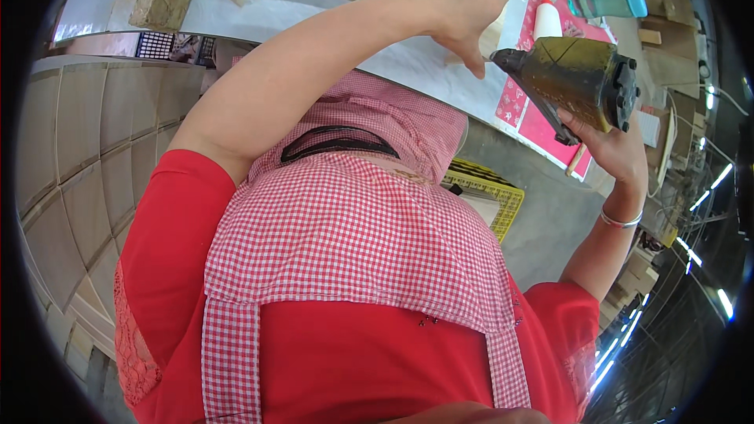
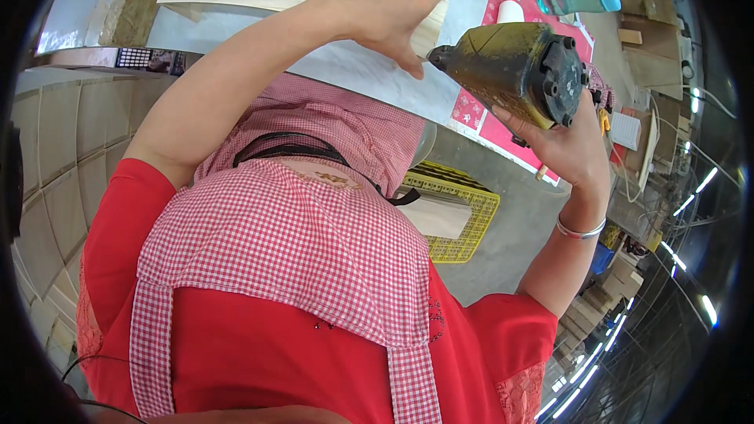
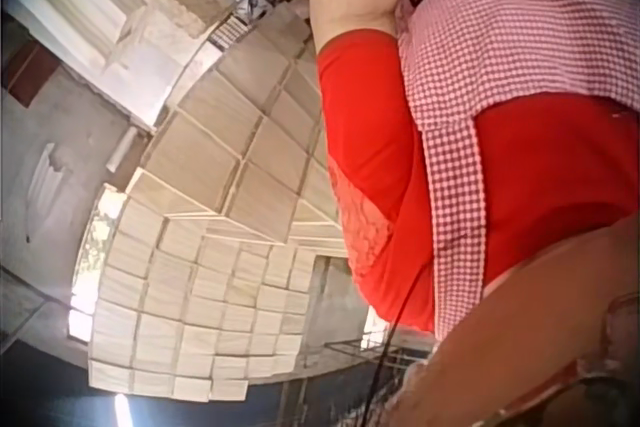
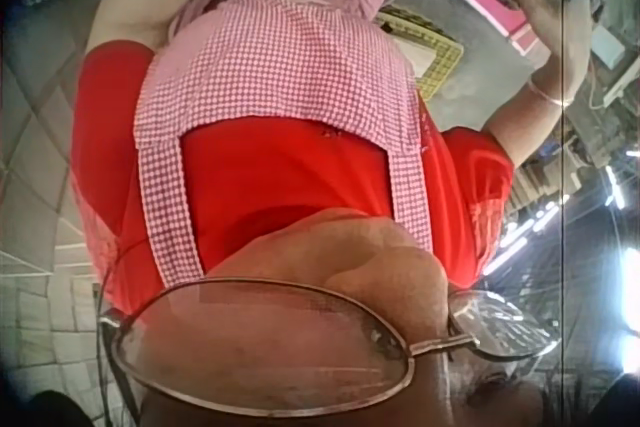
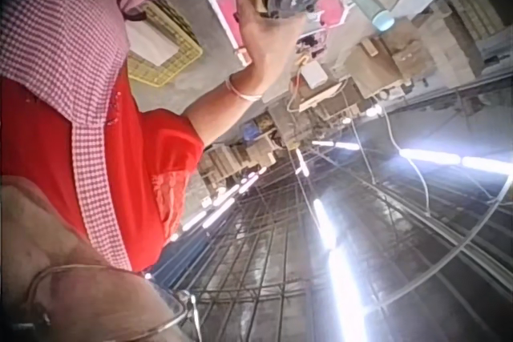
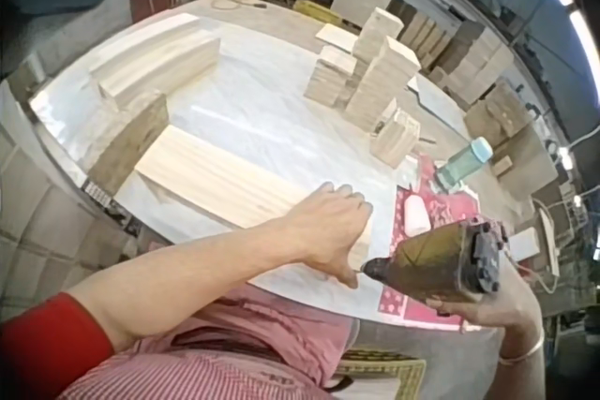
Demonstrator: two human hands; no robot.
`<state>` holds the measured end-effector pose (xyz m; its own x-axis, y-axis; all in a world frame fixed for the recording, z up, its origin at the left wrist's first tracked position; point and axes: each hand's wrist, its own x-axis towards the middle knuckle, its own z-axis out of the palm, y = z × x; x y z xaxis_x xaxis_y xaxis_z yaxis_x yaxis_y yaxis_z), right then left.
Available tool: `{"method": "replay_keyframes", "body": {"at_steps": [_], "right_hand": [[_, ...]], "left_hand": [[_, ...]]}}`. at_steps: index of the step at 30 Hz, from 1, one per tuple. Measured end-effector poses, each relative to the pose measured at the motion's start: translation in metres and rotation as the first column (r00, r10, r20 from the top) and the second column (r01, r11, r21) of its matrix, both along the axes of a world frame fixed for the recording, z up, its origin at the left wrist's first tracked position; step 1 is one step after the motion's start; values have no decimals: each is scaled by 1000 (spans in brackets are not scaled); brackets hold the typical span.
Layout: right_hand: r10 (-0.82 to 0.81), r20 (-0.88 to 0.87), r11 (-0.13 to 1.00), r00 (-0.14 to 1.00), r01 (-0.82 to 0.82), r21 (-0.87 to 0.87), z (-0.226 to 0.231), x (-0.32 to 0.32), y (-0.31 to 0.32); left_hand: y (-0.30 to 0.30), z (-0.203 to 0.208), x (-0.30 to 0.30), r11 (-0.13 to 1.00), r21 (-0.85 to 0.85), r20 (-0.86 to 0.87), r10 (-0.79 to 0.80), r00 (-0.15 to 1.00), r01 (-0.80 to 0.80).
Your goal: Assembling wooden boxes by applying glue to joints and securing them with a pneumatic staple gun.
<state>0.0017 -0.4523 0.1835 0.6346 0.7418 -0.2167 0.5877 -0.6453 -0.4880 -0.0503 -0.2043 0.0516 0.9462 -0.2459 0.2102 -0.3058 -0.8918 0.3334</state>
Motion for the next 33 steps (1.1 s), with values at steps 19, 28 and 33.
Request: {"method": "replay_keyframes", "body": {"at_steps": [19,28,33], "right_hand": [[-115,19,993,993,114,32,0,34,13],[5,-14,993,1000,-3,121,-10,58,19],[-25,-46,998,999,28,60,-5,56,30]], "left_hand": [[-1,-8,-1,998,-67,110,16,994,-8],[0,-7,-1,997,-80,98,17,995,-9],[1,-5,-1,996,-85,69,12,998,-6]]}}
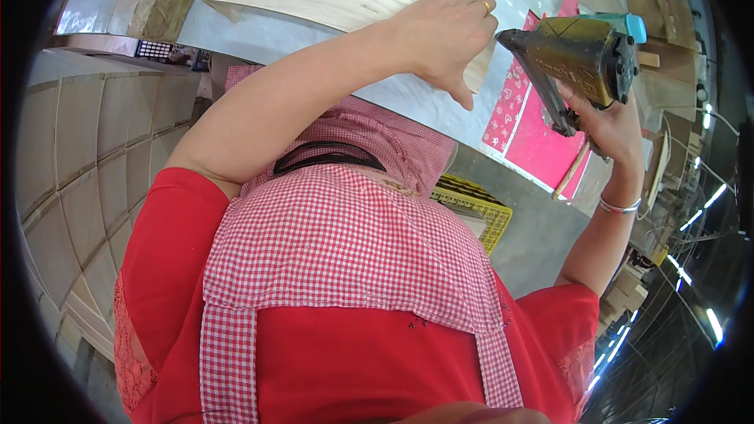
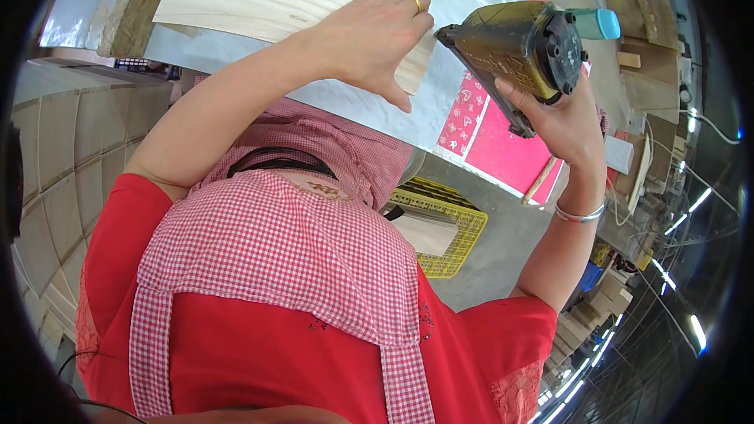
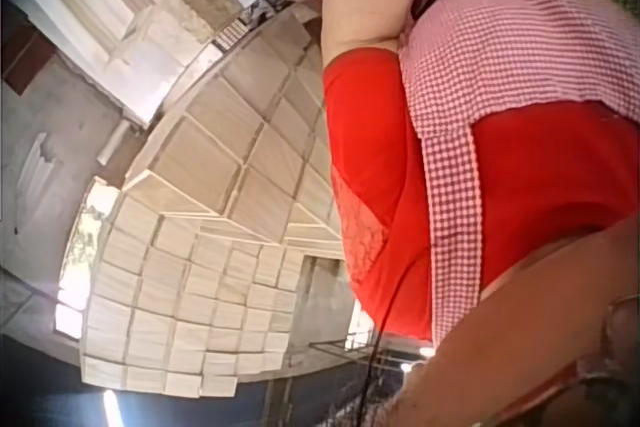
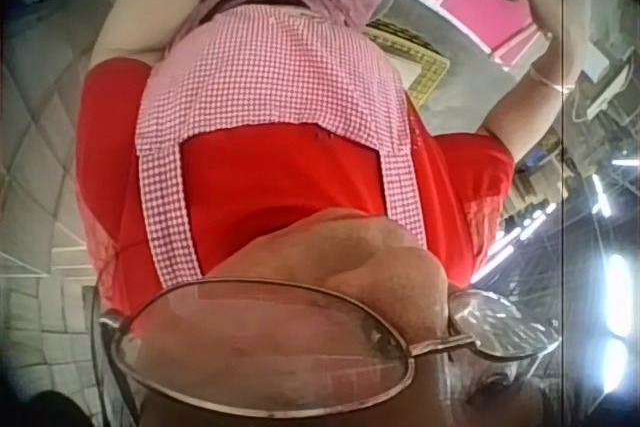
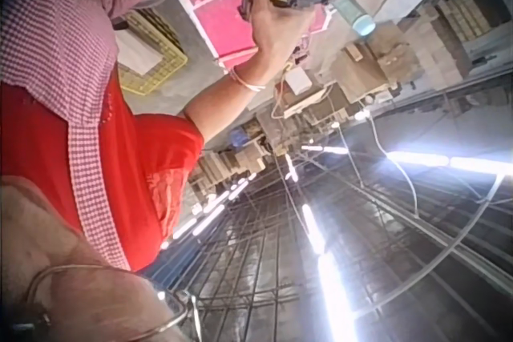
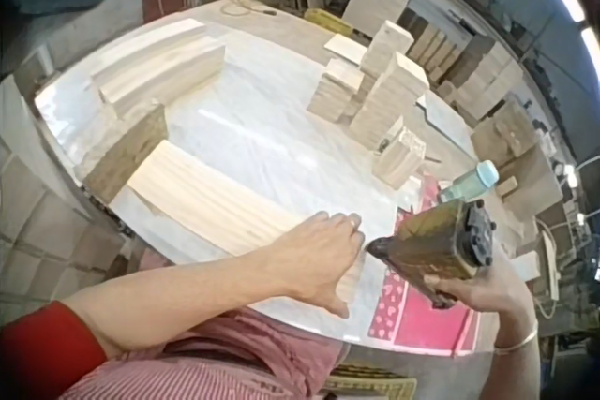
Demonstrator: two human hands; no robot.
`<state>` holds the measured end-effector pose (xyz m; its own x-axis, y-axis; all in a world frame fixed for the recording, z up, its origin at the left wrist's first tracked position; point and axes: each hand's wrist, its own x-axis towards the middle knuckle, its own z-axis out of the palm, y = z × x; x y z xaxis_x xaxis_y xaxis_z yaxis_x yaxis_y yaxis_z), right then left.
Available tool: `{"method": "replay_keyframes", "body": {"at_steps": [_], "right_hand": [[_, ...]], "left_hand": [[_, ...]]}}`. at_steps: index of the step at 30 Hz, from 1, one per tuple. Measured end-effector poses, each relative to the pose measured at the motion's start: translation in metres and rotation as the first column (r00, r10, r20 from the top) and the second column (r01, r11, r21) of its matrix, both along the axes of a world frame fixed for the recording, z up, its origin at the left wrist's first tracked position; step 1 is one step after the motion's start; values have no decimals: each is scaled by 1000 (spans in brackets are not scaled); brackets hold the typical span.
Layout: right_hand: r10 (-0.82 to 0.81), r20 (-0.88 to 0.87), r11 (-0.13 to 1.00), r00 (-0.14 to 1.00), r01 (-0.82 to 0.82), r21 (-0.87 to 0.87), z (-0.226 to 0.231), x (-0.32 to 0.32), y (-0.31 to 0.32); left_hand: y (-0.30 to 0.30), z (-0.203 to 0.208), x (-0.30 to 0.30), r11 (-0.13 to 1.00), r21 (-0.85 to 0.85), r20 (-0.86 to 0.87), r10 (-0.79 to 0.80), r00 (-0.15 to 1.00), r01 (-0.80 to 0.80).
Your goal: Assembling wooden boxes by applying glue to joints and securing them with a pneumatic staple gun.
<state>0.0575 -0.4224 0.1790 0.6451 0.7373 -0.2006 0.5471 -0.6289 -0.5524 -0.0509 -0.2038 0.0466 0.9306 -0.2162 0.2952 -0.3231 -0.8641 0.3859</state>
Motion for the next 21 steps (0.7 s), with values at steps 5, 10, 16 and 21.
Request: {"method": "replay_keyframes", "body": {"at_steps": [5,10,16,21], "right_hand": [[-11,-14,999,1000,10,-36,1,2,4],[-15,2,998,1000,15,-57,2,6,3],[-21,47,1000,999,21,-6,-5,5,-5],[-276,-5,955,961,275,108,-18,-5,-46]], "left_hand": [[0,-3,-1,1000,-4,11,8,1000,-8],[-2,-2,-1,1000,0,16,6,1000,-6],[-1,1,-2,1000,9,16,1,1000,-1],[23,-6,-17,997,-42,205,76,976,-69]]}}
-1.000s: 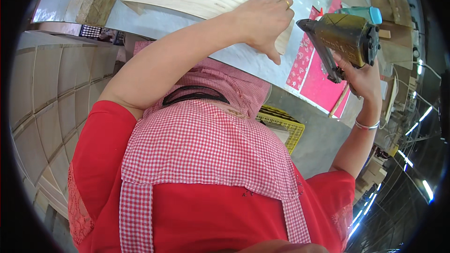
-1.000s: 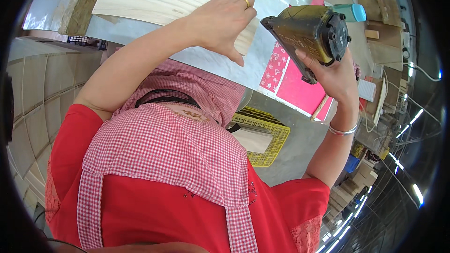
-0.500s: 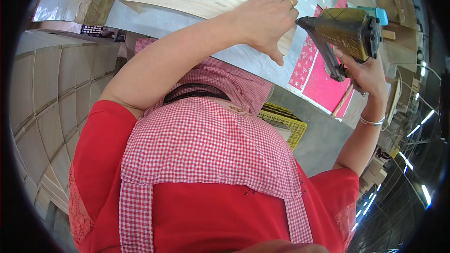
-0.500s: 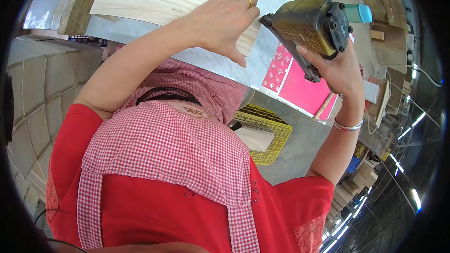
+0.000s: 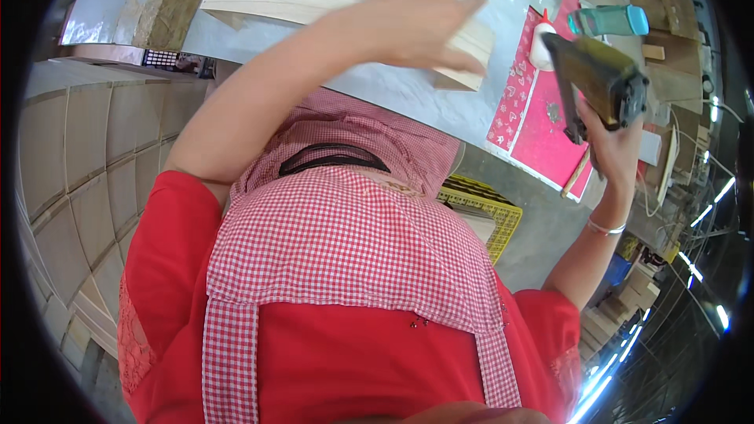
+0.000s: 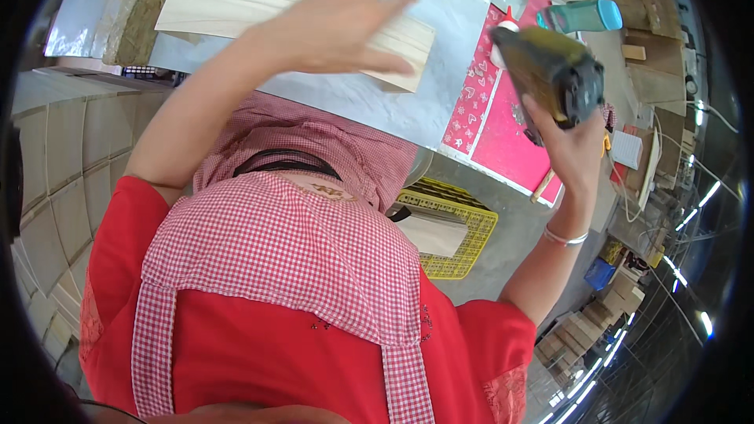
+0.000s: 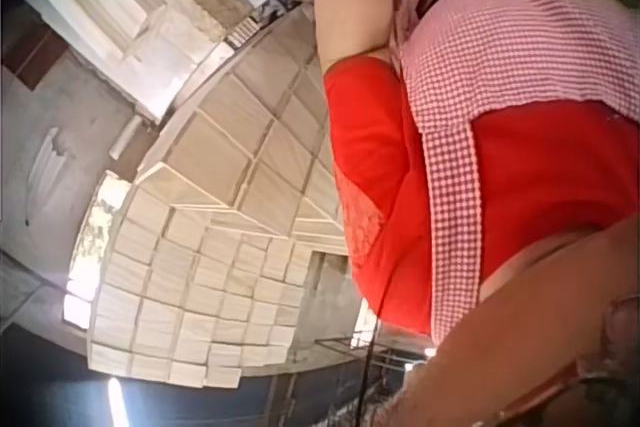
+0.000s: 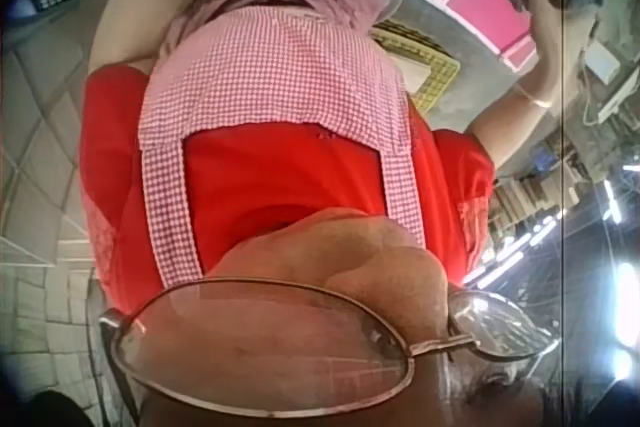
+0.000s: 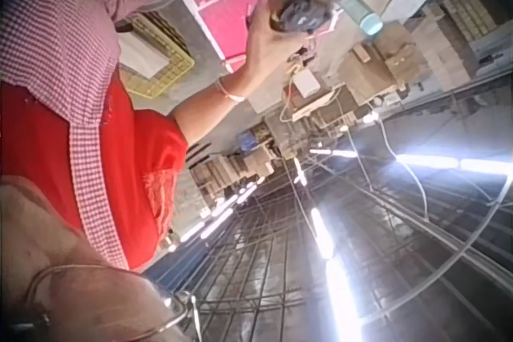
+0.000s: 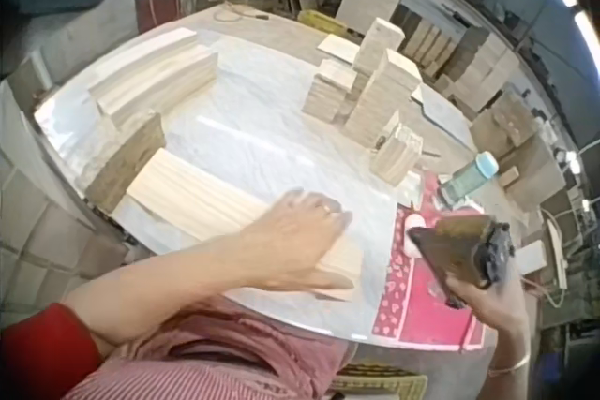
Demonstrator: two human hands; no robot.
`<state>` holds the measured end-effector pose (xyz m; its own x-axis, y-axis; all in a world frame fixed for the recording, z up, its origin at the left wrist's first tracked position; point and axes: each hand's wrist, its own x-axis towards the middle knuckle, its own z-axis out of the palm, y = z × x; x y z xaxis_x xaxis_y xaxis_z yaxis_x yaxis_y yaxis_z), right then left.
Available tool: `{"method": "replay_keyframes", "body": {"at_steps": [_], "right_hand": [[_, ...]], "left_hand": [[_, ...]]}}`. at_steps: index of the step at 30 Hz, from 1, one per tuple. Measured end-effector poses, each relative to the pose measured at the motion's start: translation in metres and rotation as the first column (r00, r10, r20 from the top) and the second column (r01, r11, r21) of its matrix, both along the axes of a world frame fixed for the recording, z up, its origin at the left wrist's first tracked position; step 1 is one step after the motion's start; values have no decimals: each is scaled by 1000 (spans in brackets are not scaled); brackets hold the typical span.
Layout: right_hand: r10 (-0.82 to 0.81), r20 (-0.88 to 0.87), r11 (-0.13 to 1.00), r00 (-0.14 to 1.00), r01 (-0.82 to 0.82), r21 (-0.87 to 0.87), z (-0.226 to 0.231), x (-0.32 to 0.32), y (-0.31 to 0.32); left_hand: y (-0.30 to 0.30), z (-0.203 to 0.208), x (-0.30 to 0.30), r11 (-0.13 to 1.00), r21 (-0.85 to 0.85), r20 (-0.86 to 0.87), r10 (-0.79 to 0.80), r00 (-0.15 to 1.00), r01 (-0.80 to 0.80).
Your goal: Assembling wooden boxes by applying glue to joints and securing them with a pneumatic staple gun.
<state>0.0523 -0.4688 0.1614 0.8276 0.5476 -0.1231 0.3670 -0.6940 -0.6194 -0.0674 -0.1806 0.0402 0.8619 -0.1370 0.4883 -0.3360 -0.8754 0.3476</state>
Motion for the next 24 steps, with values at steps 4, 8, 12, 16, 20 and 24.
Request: {"method": "replay_keyframes", "body": {"at_steps": [4,8,12,16,20,24], "right_hand": [[-66,245,985,967,102,-136,-38,7,-95],[-56,595,879,802,322,-352,-113,14,-135],[-68,698,755,713,494,-430,-166,9,-149],[-259,511,696,820,525,-490,-166,-2,-120],[-234,705,922,670,382,-57,-157,17,-85],[-304,577,952,758,263,156,-178,73,-17]], "left_hand": [[60,24,-28,997,45,-133,73,988,-67],[43,36,-38,999,-34,-305,-13,952,3],[-1,-18,-50,996,88,80,-4,997,-3],[-16,-62,-65,994,104,58,19,998,-25],[-16,-70,-77,1000,-8,-117,16,993,-17],[-12,-59,-70,991,26,-169,132,977,-130]]}}
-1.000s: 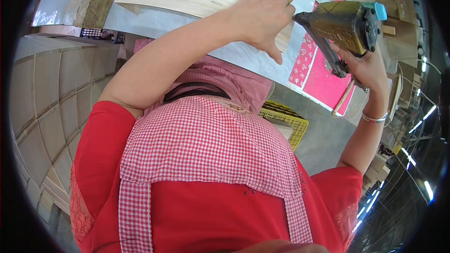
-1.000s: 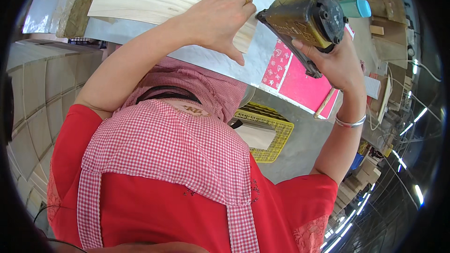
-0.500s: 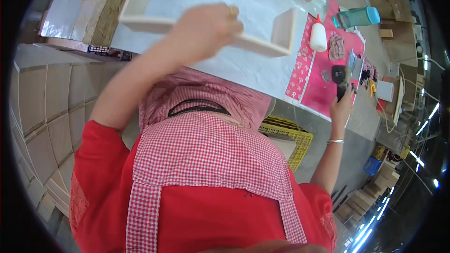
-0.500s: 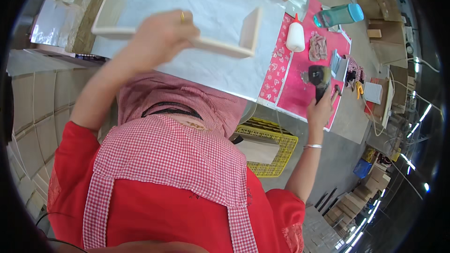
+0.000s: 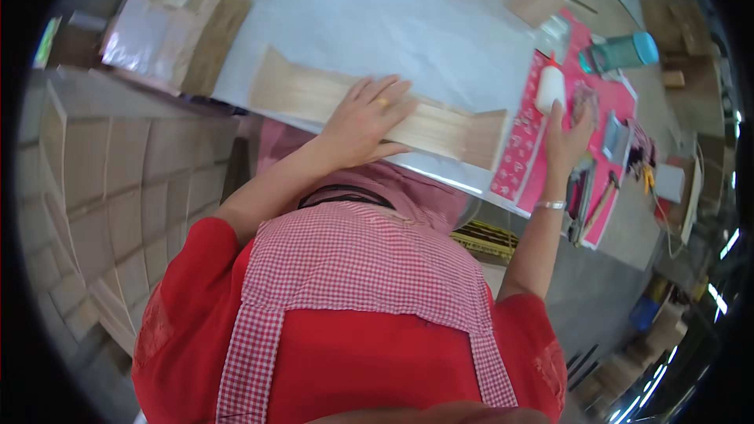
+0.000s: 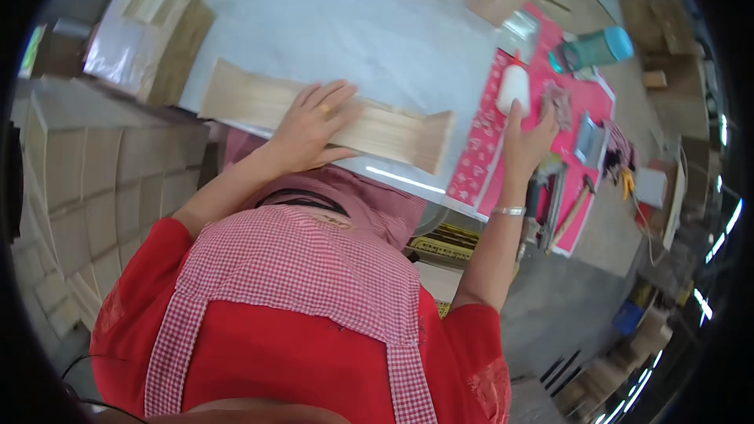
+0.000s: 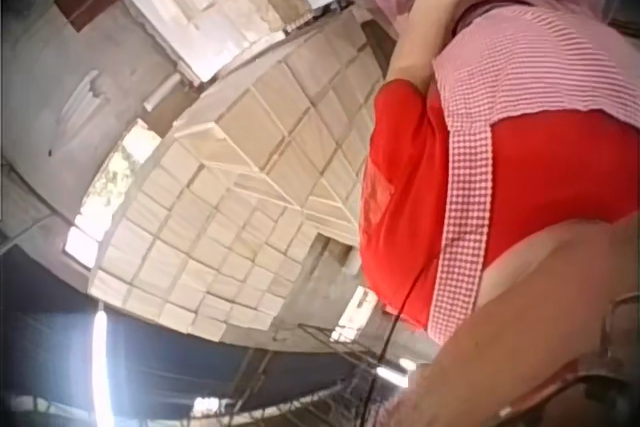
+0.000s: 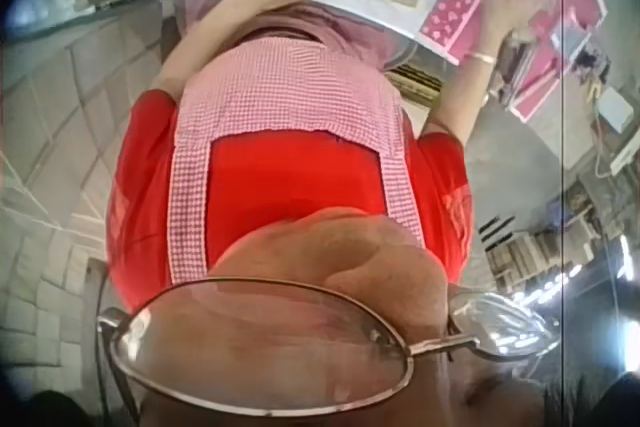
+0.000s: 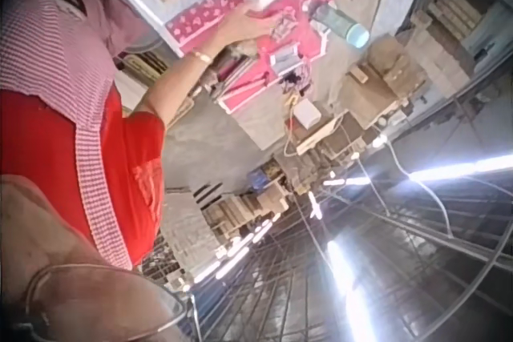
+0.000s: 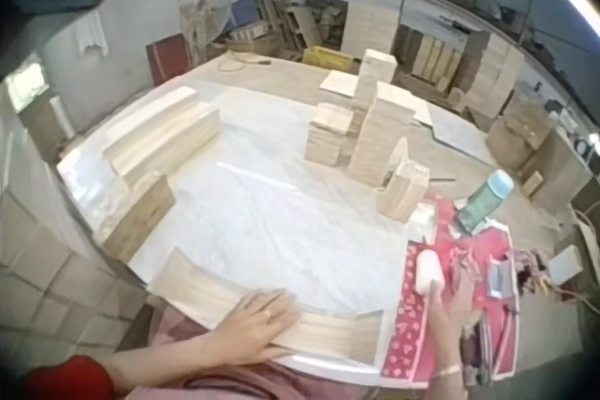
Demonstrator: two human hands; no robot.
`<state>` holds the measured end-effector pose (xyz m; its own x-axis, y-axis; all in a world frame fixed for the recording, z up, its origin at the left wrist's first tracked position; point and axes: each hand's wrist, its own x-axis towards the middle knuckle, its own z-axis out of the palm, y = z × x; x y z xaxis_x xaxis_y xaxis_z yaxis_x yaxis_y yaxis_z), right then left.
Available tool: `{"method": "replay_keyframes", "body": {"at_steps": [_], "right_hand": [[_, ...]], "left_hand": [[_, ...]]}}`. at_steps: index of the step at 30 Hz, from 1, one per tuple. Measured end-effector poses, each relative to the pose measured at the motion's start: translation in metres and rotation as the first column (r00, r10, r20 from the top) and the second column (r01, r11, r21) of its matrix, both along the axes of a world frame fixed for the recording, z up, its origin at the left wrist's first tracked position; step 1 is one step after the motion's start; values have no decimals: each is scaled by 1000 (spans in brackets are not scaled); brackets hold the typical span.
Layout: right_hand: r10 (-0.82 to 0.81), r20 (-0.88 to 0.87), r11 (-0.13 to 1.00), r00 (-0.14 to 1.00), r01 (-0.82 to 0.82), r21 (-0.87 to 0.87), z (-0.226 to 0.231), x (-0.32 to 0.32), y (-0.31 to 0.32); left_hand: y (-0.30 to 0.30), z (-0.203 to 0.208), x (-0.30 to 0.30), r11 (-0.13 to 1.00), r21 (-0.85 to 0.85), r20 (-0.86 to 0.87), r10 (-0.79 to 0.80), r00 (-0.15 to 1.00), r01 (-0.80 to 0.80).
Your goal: Assembling wooden boxes by applying glue to joints and securing them with a pneumatic staple gun.
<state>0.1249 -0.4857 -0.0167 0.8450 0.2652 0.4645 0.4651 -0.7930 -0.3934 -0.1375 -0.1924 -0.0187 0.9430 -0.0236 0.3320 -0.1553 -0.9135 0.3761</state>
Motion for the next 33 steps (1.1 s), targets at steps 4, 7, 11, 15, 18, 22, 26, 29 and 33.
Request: {"method": "replay_keyframes", "body": {"at_steps": [4,7,11,15,18,22,26,29,33], "right_hand": [[-369,-230,916,901,309,-256,-12,14,54],[-255,-34,967,966,256,10,-39,32,20],[-115,-85,888,990,141,437,34,-4,28],[-3,107,674,994,-77,735,112,-83,68],[408,47,539,912,-282,794,100,-111,85],[601,-129,641,788,-380,667,77,-172,145],[734,-218,606,644,-474,639,71,-195,174],[774,-205,577,599,-534,618,75,-202,188],[802,-201,560,562,-592,580,77,-203,194]], "left_hand": [[4,-16,3,996,92,-206,39,978,-21],[4,-26,5,995,101,-216,10,976,12],[6,-36,3,992,122,-122,31,992,-16],[7,-32,11,993,116,-171,29,985,-9],[3,-39,22,993,116,-127,20,992,-5],[6,-34,10,989,98,-3,115,993,-114],[17,-45,-2,971,2,86,239,967,-240],[18,-54,-3,960,-31,113,280,953,-278],[16,-57,0,955,-16,141,296,945,-296]]}}
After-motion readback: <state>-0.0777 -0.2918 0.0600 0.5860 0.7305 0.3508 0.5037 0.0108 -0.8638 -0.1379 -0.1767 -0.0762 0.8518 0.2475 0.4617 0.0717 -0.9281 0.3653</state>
